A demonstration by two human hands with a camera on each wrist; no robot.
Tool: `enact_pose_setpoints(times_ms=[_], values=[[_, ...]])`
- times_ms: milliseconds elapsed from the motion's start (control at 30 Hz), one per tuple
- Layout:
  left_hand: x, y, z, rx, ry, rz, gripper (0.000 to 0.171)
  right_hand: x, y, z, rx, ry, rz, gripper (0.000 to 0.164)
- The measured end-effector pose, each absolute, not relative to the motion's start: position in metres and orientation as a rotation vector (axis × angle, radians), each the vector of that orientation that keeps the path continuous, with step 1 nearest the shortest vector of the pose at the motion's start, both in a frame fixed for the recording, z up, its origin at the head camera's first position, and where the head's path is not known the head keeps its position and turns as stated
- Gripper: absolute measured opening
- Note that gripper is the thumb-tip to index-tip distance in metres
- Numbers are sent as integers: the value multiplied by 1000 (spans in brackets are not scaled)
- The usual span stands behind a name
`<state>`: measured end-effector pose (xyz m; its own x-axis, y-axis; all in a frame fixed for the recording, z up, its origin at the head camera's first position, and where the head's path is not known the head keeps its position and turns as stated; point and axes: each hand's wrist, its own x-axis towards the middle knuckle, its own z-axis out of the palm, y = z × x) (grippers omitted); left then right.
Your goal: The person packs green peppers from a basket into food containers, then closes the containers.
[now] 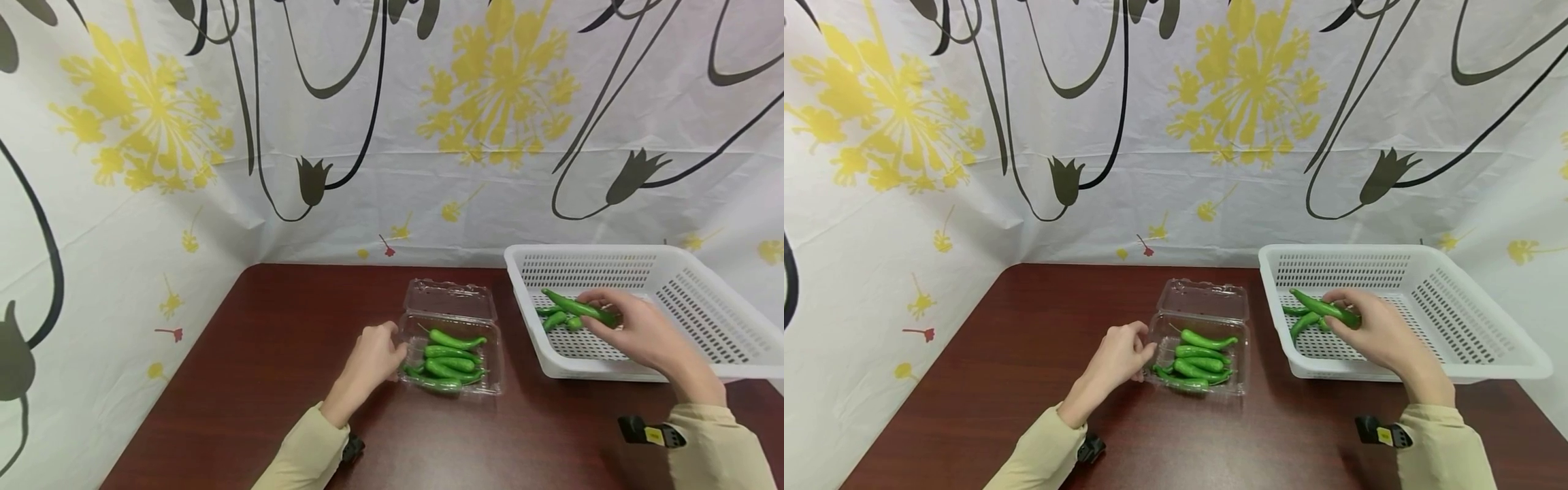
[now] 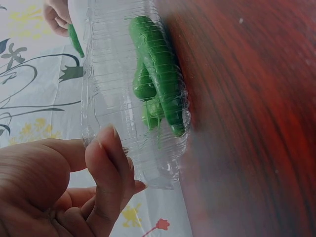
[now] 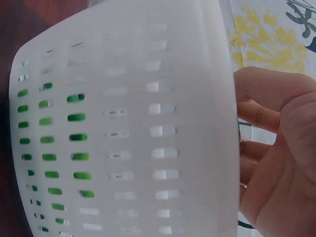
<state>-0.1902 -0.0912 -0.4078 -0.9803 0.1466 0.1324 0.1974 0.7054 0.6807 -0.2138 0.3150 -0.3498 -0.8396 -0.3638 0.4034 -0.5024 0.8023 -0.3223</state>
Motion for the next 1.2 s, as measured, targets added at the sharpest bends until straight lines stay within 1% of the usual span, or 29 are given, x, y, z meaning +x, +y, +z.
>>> enact_pose_setpoints(times_ms=[533, 833, 1200], values=[[-191, -91, -408, -283, -2831, -1145, 34, -212, 300, -348, 718, -2622, 709, 28], [-191, -90, -409, -301, -2819, -1115, 31, -212, 293, -352, 721, -2578, 707, 31], [-190, -90, -409, -317, -2822, -1138, 33, -210, 282, -352, 729, -2550, 699, 29]])
